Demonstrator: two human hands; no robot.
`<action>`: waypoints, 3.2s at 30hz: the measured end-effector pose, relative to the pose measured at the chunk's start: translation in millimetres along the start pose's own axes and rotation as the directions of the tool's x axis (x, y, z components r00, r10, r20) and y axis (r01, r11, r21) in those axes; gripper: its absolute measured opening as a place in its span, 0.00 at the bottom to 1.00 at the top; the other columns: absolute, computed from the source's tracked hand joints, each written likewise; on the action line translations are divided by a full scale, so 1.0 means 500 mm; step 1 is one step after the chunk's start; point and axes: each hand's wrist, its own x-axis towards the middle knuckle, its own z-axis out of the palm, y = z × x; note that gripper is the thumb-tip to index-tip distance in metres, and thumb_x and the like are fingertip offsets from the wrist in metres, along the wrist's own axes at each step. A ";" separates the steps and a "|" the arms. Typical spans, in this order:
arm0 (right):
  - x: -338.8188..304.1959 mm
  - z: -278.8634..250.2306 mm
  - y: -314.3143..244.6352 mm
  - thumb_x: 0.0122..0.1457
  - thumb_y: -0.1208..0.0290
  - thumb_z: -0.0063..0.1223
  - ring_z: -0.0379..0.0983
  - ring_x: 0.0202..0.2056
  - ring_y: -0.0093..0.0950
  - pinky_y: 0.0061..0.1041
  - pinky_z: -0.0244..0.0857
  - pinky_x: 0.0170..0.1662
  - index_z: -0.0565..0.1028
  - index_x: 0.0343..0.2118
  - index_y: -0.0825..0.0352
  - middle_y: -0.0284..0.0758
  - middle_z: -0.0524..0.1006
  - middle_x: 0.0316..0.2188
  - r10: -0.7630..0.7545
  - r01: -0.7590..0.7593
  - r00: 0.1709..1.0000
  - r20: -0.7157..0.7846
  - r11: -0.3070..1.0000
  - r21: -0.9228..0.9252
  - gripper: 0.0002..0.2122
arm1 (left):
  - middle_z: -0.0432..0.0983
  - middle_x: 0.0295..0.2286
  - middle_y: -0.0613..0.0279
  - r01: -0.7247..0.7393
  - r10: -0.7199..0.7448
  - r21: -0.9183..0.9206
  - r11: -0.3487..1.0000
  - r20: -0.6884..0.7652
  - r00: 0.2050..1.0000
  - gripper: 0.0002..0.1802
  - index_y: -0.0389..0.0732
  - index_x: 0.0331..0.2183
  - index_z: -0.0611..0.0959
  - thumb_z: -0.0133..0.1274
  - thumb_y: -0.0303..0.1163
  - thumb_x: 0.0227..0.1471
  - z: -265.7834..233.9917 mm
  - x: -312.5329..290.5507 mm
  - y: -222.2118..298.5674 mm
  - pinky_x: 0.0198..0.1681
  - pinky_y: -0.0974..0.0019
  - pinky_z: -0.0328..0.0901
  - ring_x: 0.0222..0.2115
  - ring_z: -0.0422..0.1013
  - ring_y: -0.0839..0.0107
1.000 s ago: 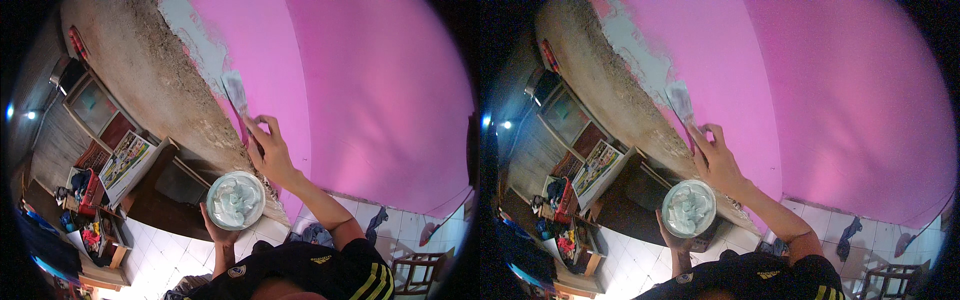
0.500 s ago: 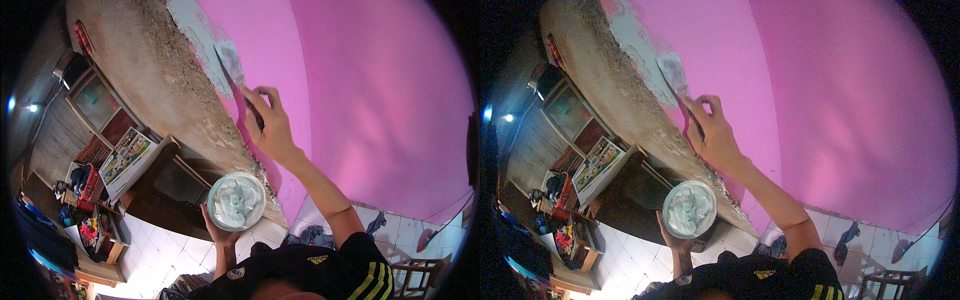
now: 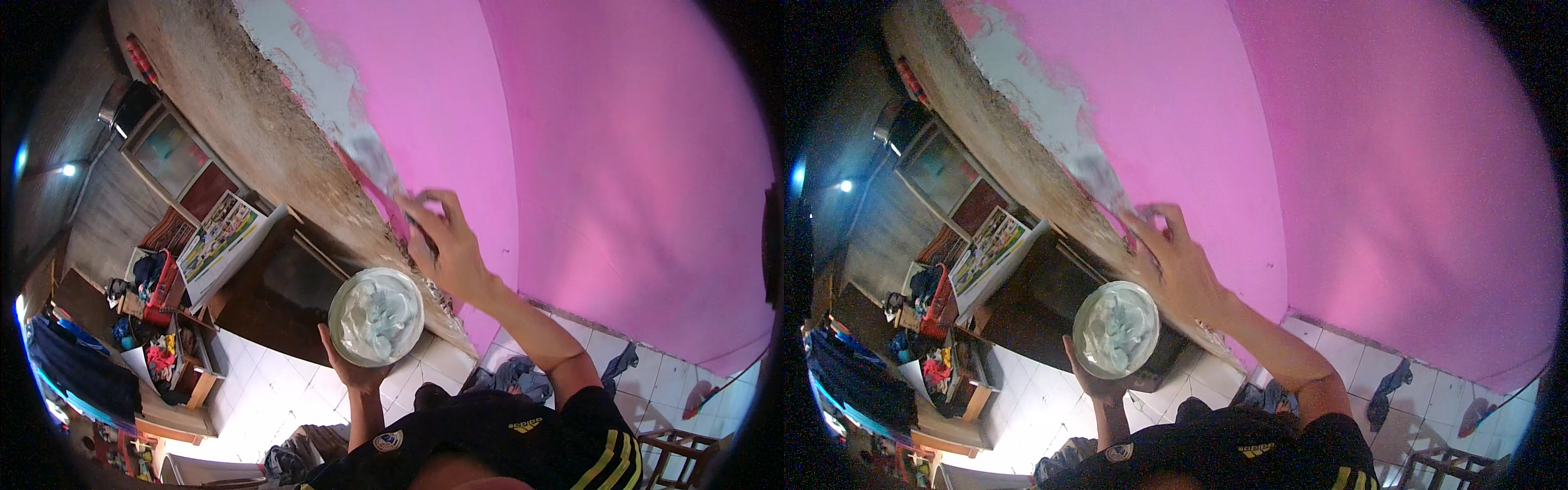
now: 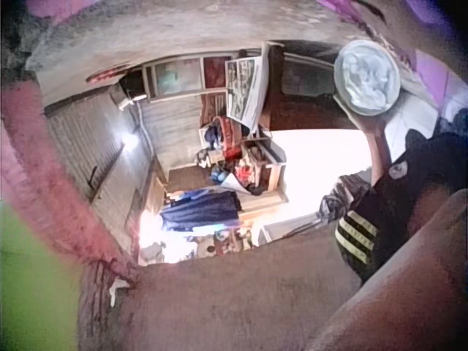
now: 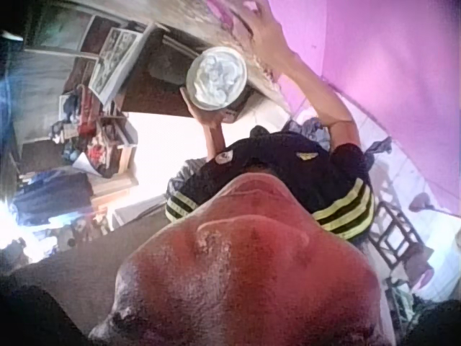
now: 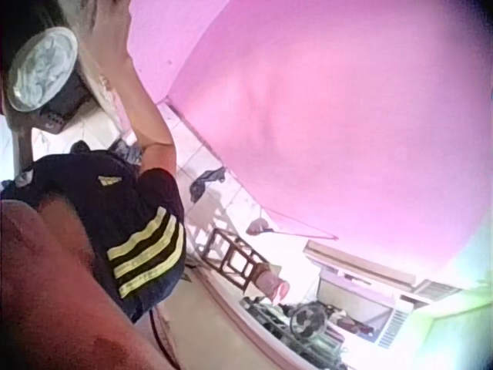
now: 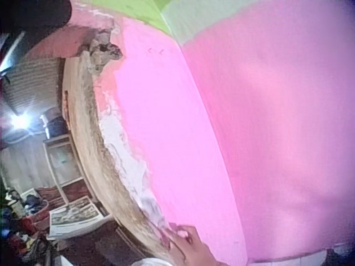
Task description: The person applies a patching compound to a damaged section of an indoor wall using a metal putty knife, picking up the compound from a small container.
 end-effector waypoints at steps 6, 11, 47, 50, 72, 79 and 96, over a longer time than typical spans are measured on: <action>0.076 0.010 0.029 0.51 0.82 0.50 0.65 0.22 0.25 0.23 0.64 0.27 0.69 0.50 0.64 0.40 0.64 0.41 -0.026 0.027 0.998 0.060 0.999 -0.018 0.21 | 0.63 0.52 0.54 -0.078 0.089 0.074 0.994 -0.164 0.982 0.37 0.40 0.55 0.64 0.33 0.60 0.55 0.007 -0.002 -0.012 0.55 0.50 0.57 0.52 0.61 0.56; -0.015 0.015 0.051 0.50 0.82 0.51 0.63 0.20 0.24 0.23 0.63 0.26 0.70 0.51 0.62 0.39 0.64 0.41 0.044 -0.044 0.992 0.117 0.999 -0.002 0.22 | 0.64 0.52 0.55 -0.108 0.129 0.125 0.986 -0.175 0.976 0.38 0.40 0.54 0.65 0.33 0.61 0.55 0.003 -0.009 -0.016 0.54 0.52 0.57 0.51 0.62 0.58; 0.049 -0.223 0.100 0.57 0.76 0.48 0.62 0.09 0.15 0.15 0.57 0.11 0.76 0.44 0.66 0.31 0.71 0.13 0.259 -0.525 -0.223 0.940 0.780 -0.340 0.12 | 0.72 0.44 0.50 0.387 -0.409 -0.135 0.912 -0.214 0.887 0.36 0.37 0.49 0.72 0.36 0.59 0.55 -0.077 -0.038 -0.043 0.46 0.49 0.67 0.42 0.72 0.57; 0.021 -0.216 0.117 0.57 0.77 0.48 0.62 0.10 0.14 0.15 0.57 0.12 0.76 0.44 0.66 0.31 0.71 0.13 0.240 -0.581 -0.243 0.940 0.740 -0.339 0.12 | 0.73 0.44 0.51 0.422 -0.460 -0.201 0.884 -0.210 0.863 0.35 0.38 0.49 0.73 0.36 0.59 0.55 -0.095 -0.036 -0.043 0.47 0.48 0.66 0.43 0.72 0.57; -0.165 -0.221 0.096 0.60 0.75 0.46 0.65 0.15 0.14 0.15 0.60 0.17 0.70 0.51 0.65 0.31 0.74 0.21 0.202 -0.918 0.266 0.942 0.351 0.184 0.15 | 0.62 0.53 0.57 -0.100 0.154 0.169 0.981 -0.345 0.926 0.38 0.45 0.56 0.64 0.29 0.62 0.55 -0.015 -0.094 -0.101 0.57 0.51 0.53 0.53 0.60 0.58; -0.109 -0.174 0.029 0.60 0.79 0.43 0.64 0.16 0.14 0.14 0.60 0.21 0.65 0.53 0.72 0.32 0.73 0.22 0.227 -0.712 0.678 0.699 0.439 0.548 0.17 | 0.60 0.52 0.54 -0.302 0.473 0.703 0.644 -0.055 0.879 0.35 0.39 0.55 0.59 0.36 0.55 0.56 0.061 -0.045 -0.089 0.57 0.53 0.56 0.52 0.60 0.57; 0.044 -0.064 -0.069 0.60 0.74 0.43 0.64 0.20 0.14 0.14 0.59 0.22 0.67 0.53 0.65 0.30 0.73 0.28 0.364 -0.281 0.928 -0.079 0.824 0.492 0.17 | 0.55 0.56 0.56 -0.198 0.198 0.045 0.979 0.011 0.980 0.37 0.48 0.57 0.61 0.31 0.62 0.54 0.111 0.020 -0.028 0.57 0.43 0.49 0.57 0.53 0.55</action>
